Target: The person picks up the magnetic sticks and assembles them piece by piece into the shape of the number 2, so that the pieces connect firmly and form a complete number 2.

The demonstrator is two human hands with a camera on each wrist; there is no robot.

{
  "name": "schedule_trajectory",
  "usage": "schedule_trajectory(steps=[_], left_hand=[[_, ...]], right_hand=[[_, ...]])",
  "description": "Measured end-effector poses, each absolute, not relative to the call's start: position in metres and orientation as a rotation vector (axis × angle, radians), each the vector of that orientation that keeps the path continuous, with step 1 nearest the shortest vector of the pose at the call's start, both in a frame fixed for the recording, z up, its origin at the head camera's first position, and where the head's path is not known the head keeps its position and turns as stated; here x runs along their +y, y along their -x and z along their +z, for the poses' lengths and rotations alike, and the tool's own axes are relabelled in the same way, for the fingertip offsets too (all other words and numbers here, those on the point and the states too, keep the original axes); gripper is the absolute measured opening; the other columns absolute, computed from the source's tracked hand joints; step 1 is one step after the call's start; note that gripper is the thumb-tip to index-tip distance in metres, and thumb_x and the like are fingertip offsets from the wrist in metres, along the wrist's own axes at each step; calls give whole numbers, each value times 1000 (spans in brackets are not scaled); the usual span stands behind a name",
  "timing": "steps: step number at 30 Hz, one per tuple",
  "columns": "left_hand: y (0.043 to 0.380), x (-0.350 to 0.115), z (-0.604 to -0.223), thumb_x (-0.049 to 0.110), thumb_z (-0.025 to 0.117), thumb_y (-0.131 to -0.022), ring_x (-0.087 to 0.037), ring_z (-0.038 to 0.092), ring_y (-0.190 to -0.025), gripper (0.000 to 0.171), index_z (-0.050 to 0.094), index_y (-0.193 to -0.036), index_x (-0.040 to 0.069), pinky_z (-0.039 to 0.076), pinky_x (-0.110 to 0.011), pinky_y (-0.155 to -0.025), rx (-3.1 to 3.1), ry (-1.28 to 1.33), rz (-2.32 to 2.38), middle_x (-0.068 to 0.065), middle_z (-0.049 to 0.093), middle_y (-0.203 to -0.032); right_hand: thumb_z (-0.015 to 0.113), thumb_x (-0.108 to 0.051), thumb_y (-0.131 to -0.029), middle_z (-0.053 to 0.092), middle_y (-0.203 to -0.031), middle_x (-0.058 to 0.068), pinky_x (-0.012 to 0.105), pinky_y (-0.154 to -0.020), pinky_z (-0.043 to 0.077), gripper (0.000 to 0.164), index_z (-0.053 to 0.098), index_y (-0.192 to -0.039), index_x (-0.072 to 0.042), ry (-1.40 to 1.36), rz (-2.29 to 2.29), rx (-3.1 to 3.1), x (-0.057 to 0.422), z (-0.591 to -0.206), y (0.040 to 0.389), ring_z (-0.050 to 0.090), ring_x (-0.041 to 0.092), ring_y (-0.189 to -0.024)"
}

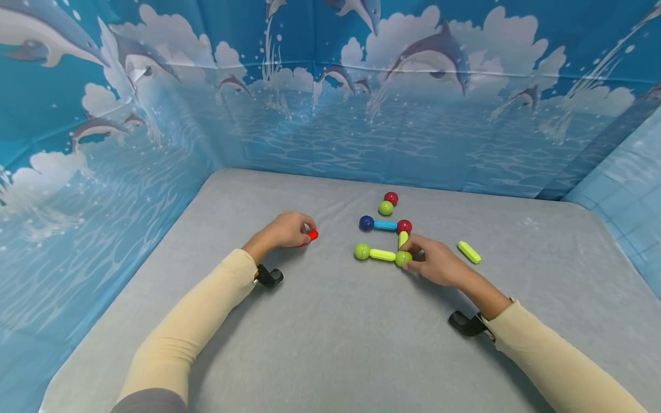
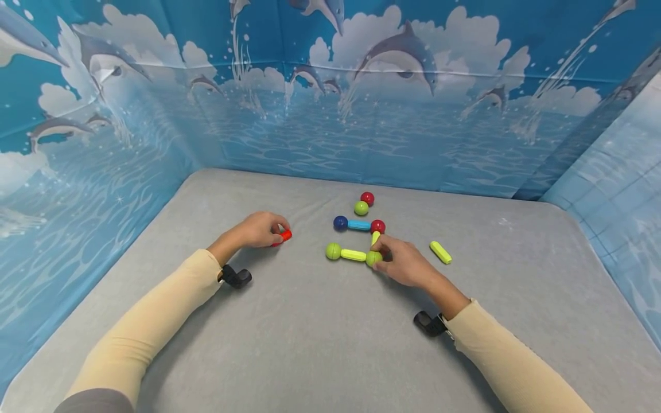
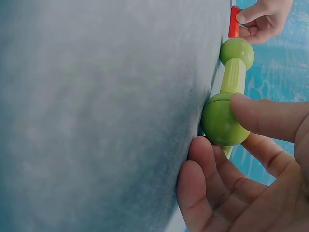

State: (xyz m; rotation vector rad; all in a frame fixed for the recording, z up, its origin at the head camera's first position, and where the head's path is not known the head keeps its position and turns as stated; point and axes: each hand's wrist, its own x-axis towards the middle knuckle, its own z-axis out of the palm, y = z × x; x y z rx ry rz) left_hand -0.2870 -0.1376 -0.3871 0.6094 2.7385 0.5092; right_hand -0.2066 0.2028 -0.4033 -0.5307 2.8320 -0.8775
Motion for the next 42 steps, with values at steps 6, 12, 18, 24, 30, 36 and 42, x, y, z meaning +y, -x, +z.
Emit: schedule_trajectory(steps=[6,12,18,24,30,36,42], left_hand=[[264,-122,-388,12,63,-94,-19,65,-73,34,65,-128,15,52,-28,-66,2470,-536,890,-12,69,-109],[229,-96,-391,8,65,-93,-16,66,-71,32,64,-125,9,59,-31,-69,2228,-469,1247,-11,68,-105],[218,-79,-398,6,66,-92,-13,68,-68,37,59,-128,4,60,-28,-68,2040,-272,1511,-11,71,-97],[220,-67,-400,5,67,-92,-12,70,-66,32,58,-123,1,58,-21,-61,1928,-100,1644,-12,71,-98],[223,-61,-403,5,66,-93,-12,69,-62,30,56,-120,-1,57,-20,-60,1857,2,1697,-13,66,-100],[225,-58,-405,7,66,-94,-12,68,-61,26,58,-117,-1,57,-20,-60,1856,35,1715,-10,66,-93],[228,-57,-407,10,68,-93,-12,67,-60,15,59,-104,4,57,-20,-59,1833,57,1701,-6,65,-87]], right_hand=[[67,-9,-92,67,-110,17,46,-83,55,20,60,-111,-8,530,-874,2819,203,-403,208,63,30,-100],[68,-8,-92,67,-108,17,44,-80,55,18,61,-109,-7,550,-887,2812,201,-399,210,62,29,-98],[67,-9,-92,66,-110,17,42,-79,55,18,62,-109,-8,539,-883,2808,203,-401,211,63,29,-98],[68,-9,-91,66,-109,16,39,-77,54,18,61,-108,-8,534,-887,2802,203,-399,211,63,28,-96],[69,-8,-91,67,-108,17,41,-78,55,18,61,-107,-7,534,-892,2798,204,-400,212,63,29,-97],[68,-7,-91,66,-107,15,40,-78,54,19,61,-108,-8,537,-887,2800,205,-401,213,61,27,-95],[69,-7,-90,66,-107,15,38,-75,53,19,62,-108,-8,542,-896,2798,204,-402,214,62,28,-97]])
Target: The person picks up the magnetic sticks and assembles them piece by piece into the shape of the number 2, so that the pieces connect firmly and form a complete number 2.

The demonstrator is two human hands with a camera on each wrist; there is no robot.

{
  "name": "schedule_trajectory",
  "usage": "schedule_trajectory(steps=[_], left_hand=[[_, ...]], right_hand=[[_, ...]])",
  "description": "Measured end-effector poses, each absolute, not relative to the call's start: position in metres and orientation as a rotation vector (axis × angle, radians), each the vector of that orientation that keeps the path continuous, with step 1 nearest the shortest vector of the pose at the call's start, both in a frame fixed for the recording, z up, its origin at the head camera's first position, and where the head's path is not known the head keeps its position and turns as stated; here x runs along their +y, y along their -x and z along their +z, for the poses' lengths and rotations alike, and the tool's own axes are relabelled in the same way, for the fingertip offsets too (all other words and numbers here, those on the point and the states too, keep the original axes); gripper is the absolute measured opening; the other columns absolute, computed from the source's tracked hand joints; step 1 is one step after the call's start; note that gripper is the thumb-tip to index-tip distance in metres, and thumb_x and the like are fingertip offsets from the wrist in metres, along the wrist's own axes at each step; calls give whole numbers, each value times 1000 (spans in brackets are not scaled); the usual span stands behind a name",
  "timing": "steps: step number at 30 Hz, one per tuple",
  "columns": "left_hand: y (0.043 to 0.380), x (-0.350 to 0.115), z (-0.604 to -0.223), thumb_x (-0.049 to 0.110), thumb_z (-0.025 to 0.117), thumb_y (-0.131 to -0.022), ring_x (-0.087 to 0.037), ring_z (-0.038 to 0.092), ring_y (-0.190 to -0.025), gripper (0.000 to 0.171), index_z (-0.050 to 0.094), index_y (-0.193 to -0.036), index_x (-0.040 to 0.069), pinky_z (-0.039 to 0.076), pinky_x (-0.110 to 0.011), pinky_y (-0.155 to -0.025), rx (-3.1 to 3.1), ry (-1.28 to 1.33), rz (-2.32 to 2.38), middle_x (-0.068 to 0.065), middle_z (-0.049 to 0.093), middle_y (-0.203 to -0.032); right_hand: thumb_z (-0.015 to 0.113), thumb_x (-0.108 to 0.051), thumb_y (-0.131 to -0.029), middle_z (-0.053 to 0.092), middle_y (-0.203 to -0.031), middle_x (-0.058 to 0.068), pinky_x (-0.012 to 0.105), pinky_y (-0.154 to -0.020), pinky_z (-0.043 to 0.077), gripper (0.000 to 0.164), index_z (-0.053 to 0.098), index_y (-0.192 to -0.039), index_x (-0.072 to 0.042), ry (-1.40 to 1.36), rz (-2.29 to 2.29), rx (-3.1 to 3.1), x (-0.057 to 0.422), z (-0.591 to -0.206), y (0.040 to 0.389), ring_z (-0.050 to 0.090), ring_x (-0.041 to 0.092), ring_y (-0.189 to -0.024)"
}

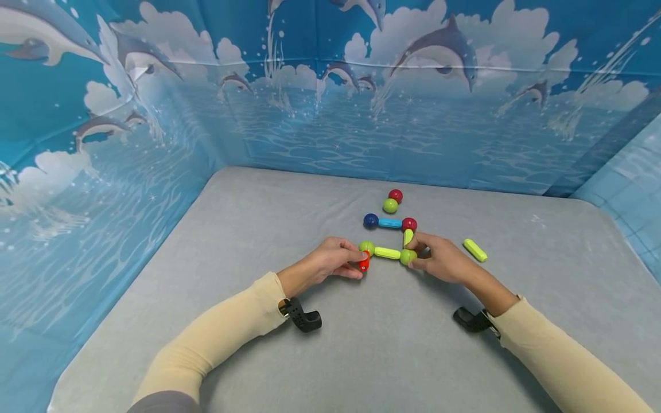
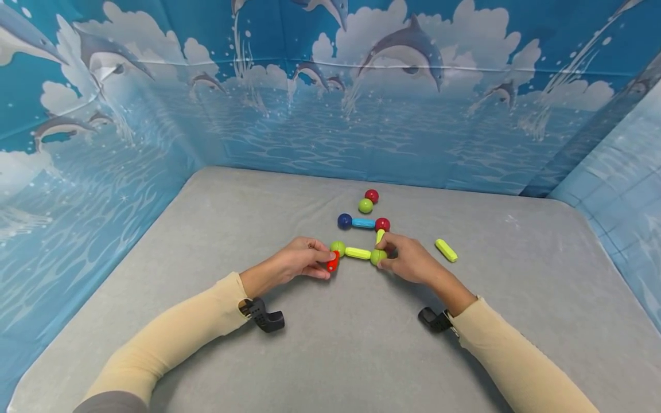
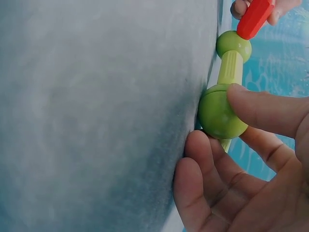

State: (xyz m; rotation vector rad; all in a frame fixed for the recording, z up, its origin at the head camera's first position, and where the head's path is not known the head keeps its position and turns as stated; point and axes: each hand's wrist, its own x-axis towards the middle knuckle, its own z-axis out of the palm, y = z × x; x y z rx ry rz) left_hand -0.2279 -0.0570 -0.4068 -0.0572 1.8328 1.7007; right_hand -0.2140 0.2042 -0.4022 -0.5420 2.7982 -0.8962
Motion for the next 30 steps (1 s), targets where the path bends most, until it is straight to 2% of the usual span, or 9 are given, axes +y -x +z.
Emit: schedule_trajectory(steps=[5,15,21,30], left_hand=[[231,-57,-410,10,67,-94,-13,67,-59,11,59,-99,5,57,-21,-58,1814,63,1697,-6,65,-84],[232,-59,-412,16,60,-99,-15,68,-62,23,59,-116,0,58,-23,-60,1850,27,1648,-7,63,-89],[234,-73,-415,22,59,-100,-12,64,-57,20,60,-107,2,56,-23,-56,2016,5,1624,-6,67,-88],[246,-111,-413,16,63,-96,-15,61,-66,10,67,-101,8,52,-27,-59,2415,-470,1317,-6,65,-90]], right_hand=[[69,-7,-90,67,-108,17,39,-75,53,19,62,-107,-7,557,-903,2804,203,-402,215,63,30,-100],[69,-7,-91,67,-108,17,34,-72,52,19,62,-108,-7,535,-905,2786,204,-402,215,62,29,-99],[68,-7,-91,67,-108,16,33,-71,51,19,62,-108,-7,530,-907,2787,204,-403,215,62,29,-98],[68,-7,-91,67,-107,16,37,-73,53,19,62,-108,-8,528,-888,2789,206,-402,216,62,29,-98]])
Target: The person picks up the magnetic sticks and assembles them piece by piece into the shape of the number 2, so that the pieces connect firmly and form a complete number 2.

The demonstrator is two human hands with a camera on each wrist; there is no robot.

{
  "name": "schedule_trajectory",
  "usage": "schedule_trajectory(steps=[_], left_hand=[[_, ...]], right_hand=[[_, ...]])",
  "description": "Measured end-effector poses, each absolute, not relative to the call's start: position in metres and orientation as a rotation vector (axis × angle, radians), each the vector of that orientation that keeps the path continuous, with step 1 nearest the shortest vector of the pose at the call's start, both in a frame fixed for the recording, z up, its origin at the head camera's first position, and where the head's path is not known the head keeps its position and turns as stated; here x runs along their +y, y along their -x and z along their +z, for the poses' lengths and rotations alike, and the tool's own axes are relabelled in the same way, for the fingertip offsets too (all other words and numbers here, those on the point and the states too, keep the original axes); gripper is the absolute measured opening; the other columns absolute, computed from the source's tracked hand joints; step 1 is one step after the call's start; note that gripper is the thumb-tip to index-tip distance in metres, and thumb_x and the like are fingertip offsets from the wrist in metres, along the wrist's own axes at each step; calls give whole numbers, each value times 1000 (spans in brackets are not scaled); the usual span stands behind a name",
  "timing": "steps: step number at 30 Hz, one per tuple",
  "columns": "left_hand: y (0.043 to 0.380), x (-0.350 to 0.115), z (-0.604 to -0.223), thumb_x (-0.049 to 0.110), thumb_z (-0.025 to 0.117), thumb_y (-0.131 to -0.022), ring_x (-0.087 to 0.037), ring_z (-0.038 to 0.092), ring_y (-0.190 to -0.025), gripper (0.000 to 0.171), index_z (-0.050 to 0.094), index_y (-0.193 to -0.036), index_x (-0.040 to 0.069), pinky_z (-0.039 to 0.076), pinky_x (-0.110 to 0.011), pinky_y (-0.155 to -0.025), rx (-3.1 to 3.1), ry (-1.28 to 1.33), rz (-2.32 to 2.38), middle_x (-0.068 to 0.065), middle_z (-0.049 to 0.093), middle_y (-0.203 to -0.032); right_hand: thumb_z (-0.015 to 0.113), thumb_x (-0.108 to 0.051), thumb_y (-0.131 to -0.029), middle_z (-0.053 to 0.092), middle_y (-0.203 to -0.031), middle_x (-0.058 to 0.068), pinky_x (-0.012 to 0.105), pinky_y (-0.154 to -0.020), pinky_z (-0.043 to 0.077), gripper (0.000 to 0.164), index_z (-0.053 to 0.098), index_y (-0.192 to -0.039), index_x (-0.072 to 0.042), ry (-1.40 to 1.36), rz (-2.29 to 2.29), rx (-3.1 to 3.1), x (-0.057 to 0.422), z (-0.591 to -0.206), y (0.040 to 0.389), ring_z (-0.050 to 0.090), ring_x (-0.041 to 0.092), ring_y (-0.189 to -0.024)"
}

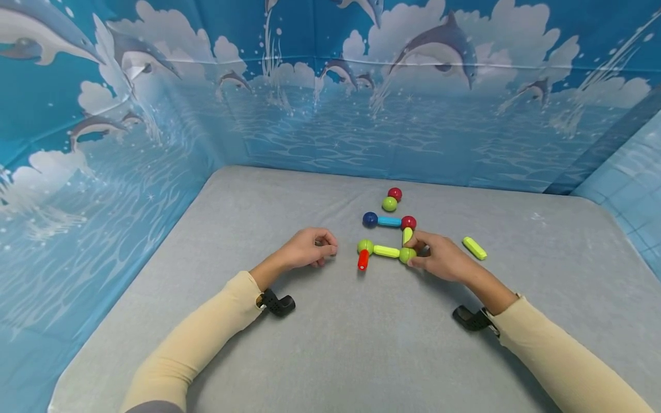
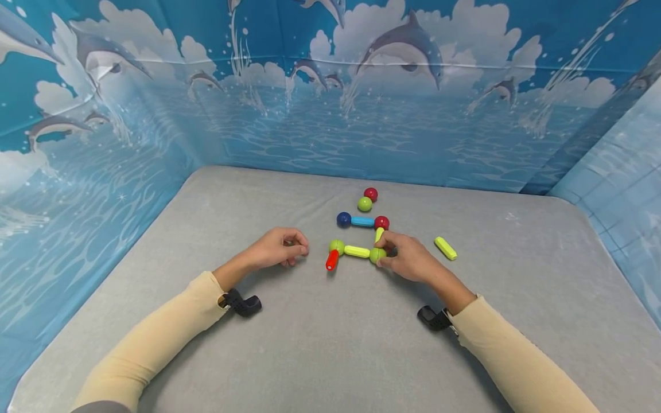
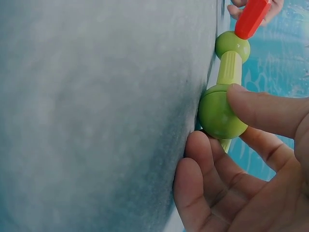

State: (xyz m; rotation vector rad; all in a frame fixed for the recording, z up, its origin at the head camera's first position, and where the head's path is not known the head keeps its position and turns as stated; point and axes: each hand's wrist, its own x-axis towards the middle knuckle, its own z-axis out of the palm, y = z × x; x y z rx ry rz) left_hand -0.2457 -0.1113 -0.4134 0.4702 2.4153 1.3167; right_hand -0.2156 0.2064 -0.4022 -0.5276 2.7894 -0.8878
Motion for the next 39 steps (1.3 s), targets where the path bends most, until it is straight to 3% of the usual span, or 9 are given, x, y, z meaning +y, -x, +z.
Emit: schedule_trajectory(steps=[9,18,23,27,39], left_hand=[[251,-108,-403,11,62,-96,-11,59,-70,20,67,-114,3,50,-23,-61,2556,-722,1210,-13,70,-111],[261,-85,-403,10,63,-96,-17,63,-90,34,62,-130,11,51,-24,-68,2541,-820,1025,-8,65,-128],[267,-77,-404,8,63,-96,-17,61,-85,43,59,-138,16,50,-24,-66,2466,-840,989,-5,61,-137],[272,-72,-405,8,63,-96,-17,60,-82,42,60,-137,18,50,-24,-67,2402,-897,974,-3,60,-139],[278,-66,-410,10,63,-97,-20,62,-103,38,61,-134,18,51,-23,-76,2357,-907,950,-1,60,-140]], right_hand=[[68,-8,-92,66,-109,16,36,-73,53,19,61,-109,-8,526,-897,2761,206,-400,213,62,29,-99],[68,-9,-92,65,-110,16,35,-73,52,20,62,-110,-9,497,-894,2756,206,-402,212,60,28,-100],[68,-9,-92,66,-110,16,35,-73,53,20,62,-110,-9,511,-893,2749,206,-402,212,61,28,-100],[68,-9,-92,66,-109,15,35,-73,52,19,61,-109,-10,523,-889,2761,205,-401,213,61,27,-98],[68,-9,-92,66,-109,15,38,-76,54,19,61,-110,-10,503,-882,2770,205,-401,214,61,28,-100]])
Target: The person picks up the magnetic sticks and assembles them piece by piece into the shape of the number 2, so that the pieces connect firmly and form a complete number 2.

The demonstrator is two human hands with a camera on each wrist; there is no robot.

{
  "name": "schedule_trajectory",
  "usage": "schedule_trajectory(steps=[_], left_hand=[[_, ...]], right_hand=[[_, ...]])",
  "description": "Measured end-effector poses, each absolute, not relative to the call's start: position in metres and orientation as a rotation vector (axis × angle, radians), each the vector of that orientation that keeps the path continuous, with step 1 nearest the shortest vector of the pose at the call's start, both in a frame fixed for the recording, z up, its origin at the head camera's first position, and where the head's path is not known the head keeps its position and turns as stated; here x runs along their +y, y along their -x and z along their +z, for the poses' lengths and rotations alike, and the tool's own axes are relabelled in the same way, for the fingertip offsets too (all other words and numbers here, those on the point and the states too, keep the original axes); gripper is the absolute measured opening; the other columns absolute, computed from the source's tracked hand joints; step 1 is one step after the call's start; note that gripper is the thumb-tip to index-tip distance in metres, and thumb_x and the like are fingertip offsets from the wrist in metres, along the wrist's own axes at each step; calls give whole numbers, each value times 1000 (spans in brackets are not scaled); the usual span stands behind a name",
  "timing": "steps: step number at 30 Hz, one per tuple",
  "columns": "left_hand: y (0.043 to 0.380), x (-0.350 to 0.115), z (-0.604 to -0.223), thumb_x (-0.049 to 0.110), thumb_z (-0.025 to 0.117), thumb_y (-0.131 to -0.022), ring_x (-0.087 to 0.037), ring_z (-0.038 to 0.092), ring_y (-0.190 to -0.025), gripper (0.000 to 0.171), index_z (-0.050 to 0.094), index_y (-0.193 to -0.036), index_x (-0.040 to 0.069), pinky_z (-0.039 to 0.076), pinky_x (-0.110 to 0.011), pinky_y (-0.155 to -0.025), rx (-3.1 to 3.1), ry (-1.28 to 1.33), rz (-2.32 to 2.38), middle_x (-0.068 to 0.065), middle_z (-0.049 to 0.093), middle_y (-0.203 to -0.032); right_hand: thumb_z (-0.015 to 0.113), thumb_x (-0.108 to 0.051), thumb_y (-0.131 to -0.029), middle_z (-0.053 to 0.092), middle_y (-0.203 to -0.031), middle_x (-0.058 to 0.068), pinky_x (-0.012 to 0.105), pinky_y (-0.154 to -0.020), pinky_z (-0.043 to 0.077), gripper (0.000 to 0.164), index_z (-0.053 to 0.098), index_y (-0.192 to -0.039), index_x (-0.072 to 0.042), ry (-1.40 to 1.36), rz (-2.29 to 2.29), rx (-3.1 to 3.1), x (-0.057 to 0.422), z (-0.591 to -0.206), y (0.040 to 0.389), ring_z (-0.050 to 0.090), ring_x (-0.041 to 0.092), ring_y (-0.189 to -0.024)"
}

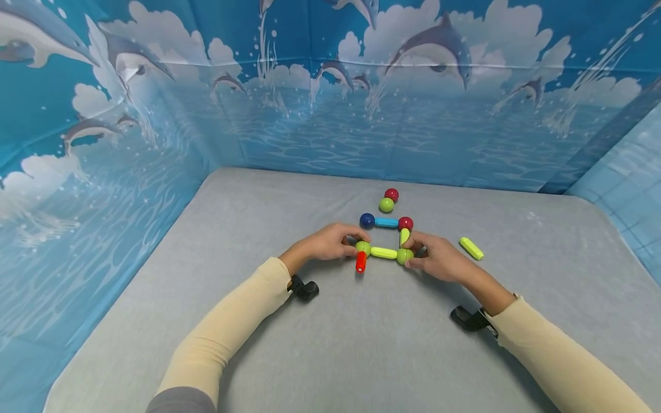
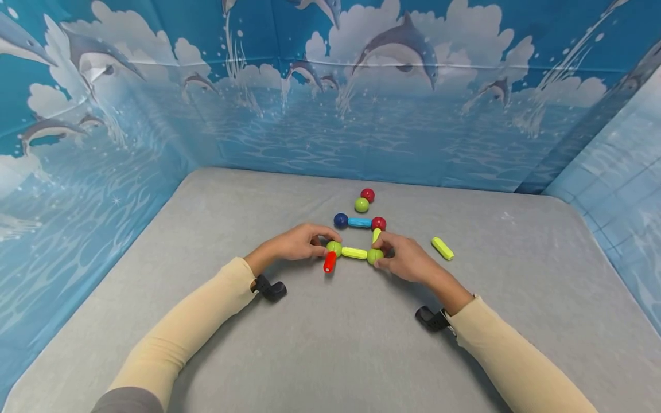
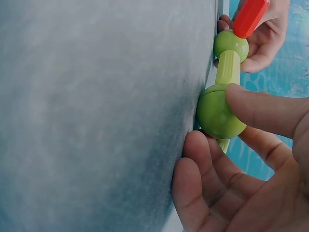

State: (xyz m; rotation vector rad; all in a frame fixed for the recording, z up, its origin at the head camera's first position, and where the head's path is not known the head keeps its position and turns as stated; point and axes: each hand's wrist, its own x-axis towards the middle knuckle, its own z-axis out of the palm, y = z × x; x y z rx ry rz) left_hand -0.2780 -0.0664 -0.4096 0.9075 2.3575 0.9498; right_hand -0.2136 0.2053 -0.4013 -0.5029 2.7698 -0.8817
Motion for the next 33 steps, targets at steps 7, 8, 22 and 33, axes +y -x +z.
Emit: schedule_trajectory(steps=[7,8,22,33], left_hand=[[277,-66,-409,9,63,-96,-21,63,-107,39,61,-134,17,53,-23,-79,2351,-890,945,-4,59,-141],[277,-67,-409,8,63,-96,-21,63,-108,39,61,-134,17,53,-23,-80,2349,-888,947,-5,58,-142],[277,-68,-409,11,62,-98,-23,63,-114,38,59,-135,20,54,-27,-87,2369,-864,919,-6,56,-144],[274,-68,-410,10,62,-98,-23,62,-116,37,60,-134,19,53,-31,-95,2368,-884,922,-6,57,-143]], right_hand=[[68,-10,-92,66,-110,16,38,-76,54,20,61,-110,-10,509,-881,2768,205,-402,214,61,28,-100],[68,-10,-92,66,-110,16,38,-76,54,20,61,-110,-10,509,-882,2767,205,-402,214,61,28,-100],[68,-10,-92,65,-110,16,36,-73,53,21,61,-112,-11,515,-897,2768,205,-403,214,62,28,-99],[62,-19,-97,68,-111,15,34,-75,53,24,66,-118,-8,535,-822,2771,215,-383,223,64,23,-93]])
